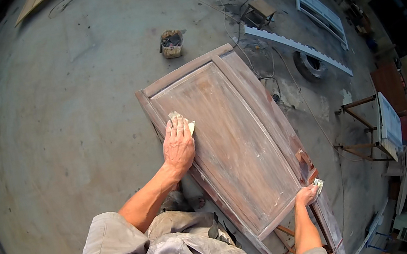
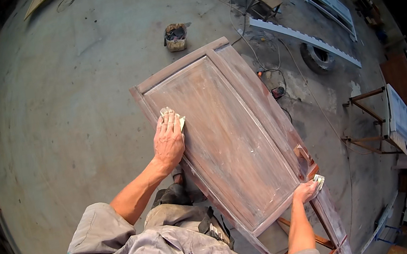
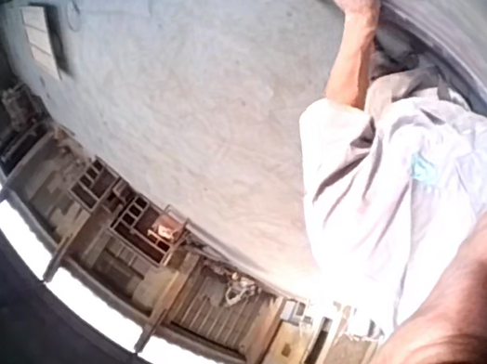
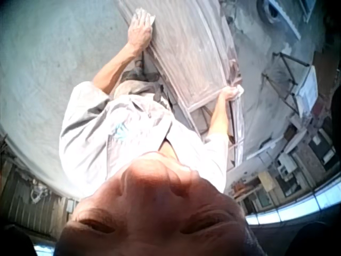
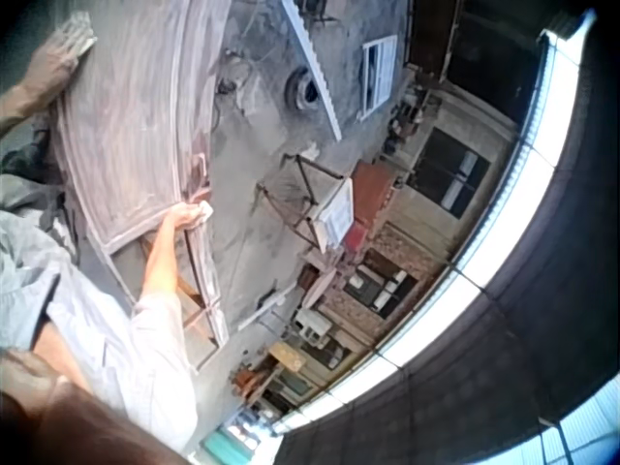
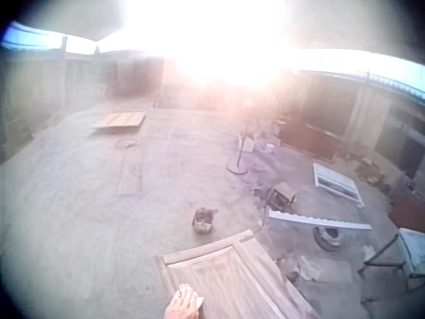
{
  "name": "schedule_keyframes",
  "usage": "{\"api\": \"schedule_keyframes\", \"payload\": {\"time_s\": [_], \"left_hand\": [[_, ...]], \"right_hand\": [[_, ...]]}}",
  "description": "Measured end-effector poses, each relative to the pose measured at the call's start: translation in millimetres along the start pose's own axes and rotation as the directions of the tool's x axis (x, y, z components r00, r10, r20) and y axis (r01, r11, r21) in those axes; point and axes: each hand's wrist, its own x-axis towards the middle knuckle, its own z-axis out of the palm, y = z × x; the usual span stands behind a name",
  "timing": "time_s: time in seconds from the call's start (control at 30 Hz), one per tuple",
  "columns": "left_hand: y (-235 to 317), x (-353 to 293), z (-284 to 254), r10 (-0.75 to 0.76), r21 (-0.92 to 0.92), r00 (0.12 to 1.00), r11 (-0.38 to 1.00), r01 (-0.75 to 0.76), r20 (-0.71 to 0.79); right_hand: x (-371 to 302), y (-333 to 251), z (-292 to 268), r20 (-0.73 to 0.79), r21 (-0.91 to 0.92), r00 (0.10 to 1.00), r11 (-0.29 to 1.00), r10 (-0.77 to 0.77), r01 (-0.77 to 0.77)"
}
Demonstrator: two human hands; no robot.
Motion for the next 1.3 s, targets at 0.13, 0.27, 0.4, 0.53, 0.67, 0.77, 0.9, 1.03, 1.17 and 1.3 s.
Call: {"api": "schedule_keyframes", "payload": {"time_s": [0.13,0.27,0.4,0.53,0.67,0.77,0.9,1.03,1.17,1.3], "left_hand": [[-40,61,3,-0.074,0.065,0.991,0.995,0.082,-0.113],[24,-5,13,0.075,-0.109,0.997,0.991,-0.072,0.025],[-41,72,10,-0.013,-0.028,0.996,1.0,0.01,-0.088],[6,49,18,0.022,-0.102,0.999,0.995,-0.025,-0.028],[12,37,10,0.05,-0.199,0.999,0.979,-0.045,0.019],[-45,97,24,-0.03,-0.082,0.99,0.996,0.019,-0.139],[38,25,25,0.113,-0.182,0.993,0.977,-0.114,-0.016],[-24,84,18,0.071,-0.112,0.994,0.99,-0.08,-0.084],[4,74,28,0.009,-0.133,0.992,0.991,-0.025,-0.122],[40,34,25,0.197,-0.284,0.98,0.942,-0.178,0.04]], "right_hand": [[-4,-34,-7,0.027,0.032,1.0,0.999,-0.001,0.0],[-2,6,-1,-0.032,-0.011,0.999,1.0,-0.03,0.029],[0,-10,3,0.069,-0.015,0.998,1.0,-0.011,0.012],[-1,1,4,0.008,0.02,1.0,1.0,-0.025,0.024],[6,9,5,-0.018,-0.087,0.998,0.995,-0.053,0.051],[4,-20,11,0.013,-0.05,0.999,0.997,-0.053,0.053],[-1,-6,-3,0.047,-0.05,0.998,0.998,0.034,-0.031],[-4,-18,-5,0.063,-0.022,0.998,1.0,0.008,-0.007],[2,-14,3,0.033,-0.057,0.999,0.998,-0.002,0.004],[-11,-24,-17,-0.004,-0.021,1.0,1.0,0.018,-0.018]]}}
